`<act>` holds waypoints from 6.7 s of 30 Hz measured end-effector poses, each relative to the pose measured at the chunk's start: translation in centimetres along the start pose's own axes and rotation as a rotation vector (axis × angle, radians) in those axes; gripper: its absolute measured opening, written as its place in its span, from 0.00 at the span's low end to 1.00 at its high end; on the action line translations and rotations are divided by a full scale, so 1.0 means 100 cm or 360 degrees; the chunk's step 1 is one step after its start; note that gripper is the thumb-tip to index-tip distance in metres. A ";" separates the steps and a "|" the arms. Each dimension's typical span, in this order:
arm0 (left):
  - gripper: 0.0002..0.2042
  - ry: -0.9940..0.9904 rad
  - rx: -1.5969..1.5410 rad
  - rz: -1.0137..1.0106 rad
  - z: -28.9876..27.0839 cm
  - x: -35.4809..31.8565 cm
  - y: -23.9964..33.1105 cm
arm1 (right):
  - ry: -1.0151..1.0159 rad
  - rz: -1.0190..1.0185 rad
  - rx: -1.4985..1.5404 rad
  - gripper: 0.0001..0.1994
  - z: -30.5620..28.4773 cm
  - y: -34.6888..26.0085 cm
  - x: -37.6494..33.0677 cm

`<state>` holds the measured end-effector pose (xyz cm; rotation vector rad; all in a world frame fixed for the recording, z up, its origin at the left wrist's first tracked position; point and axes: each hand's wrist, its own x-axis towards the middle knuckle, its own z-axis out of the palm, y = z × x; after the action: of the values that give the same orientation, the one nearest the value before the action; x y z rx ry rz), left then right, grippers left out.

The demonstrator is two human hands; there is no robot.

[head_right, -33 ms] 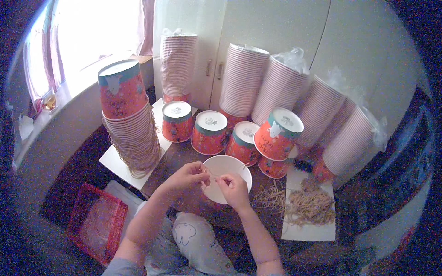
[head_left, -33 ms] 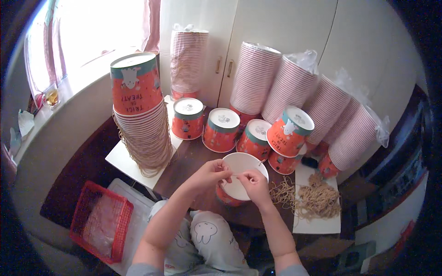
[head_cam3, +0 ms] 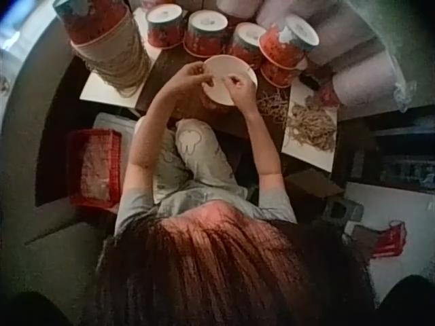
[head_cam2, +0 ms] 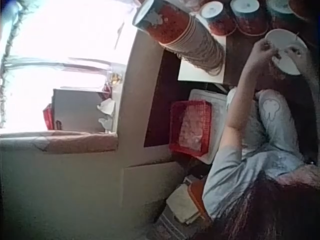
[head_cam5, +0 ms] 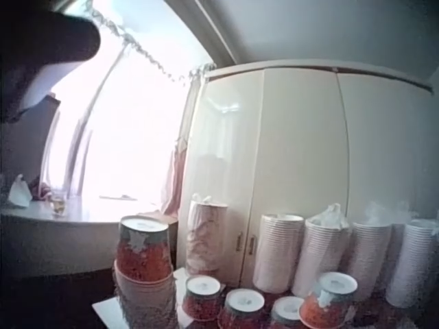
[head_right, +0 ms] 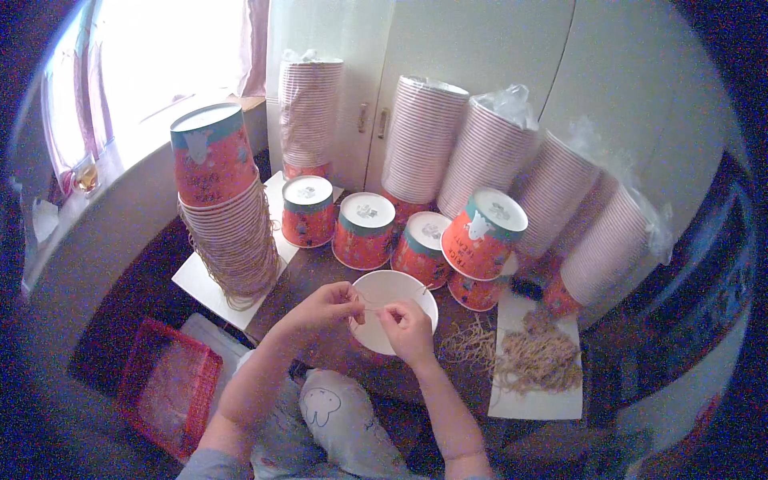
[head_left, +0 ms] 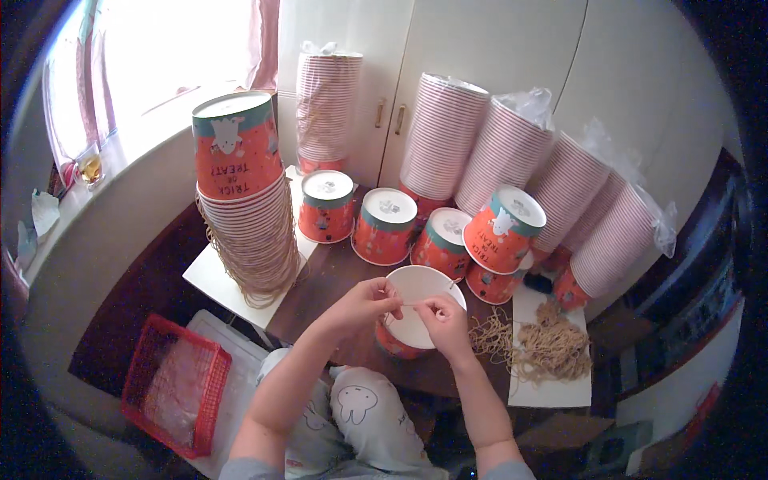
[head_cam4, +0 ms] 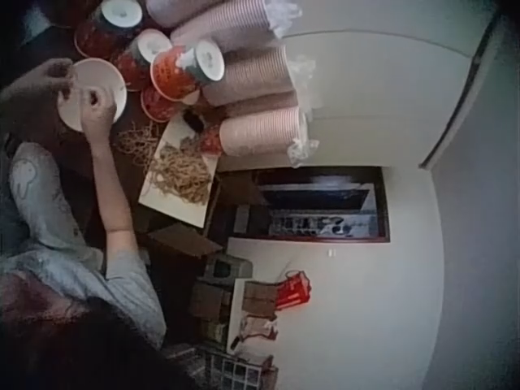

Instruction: Attaching elastic strings to paper buckets for packaging.

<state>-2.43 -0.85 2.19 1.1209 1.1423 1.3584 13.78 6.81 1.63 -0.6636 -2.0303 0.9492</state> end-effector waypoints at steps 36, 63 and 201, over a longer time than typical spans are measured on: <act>0.17 0.0196 0.0666 0.0005 -0.008 -0.002 -0.007 | -0.0167 -0.0116 -0.0333 0.06 0.021 -0.009 -0.007; 0.10 0.0261 0.1593 0.0142 -0.010 -0.025 0.004 | -0.0121 -0.0072 -0.0250 0.03 0.021 -0.008 -0.009; 0.07 -0.0067 0.0188 0.0133 0.007 -0.013 -0.010 | -0.0119 -0.0342 -0.0062 0.08 -0.003 -0.007 -0.012</act>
<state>-1.50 -2.00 1.18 1.2890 1.1689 1.3385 14.62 5.68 1.76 -0.4250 -2.1410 0.8204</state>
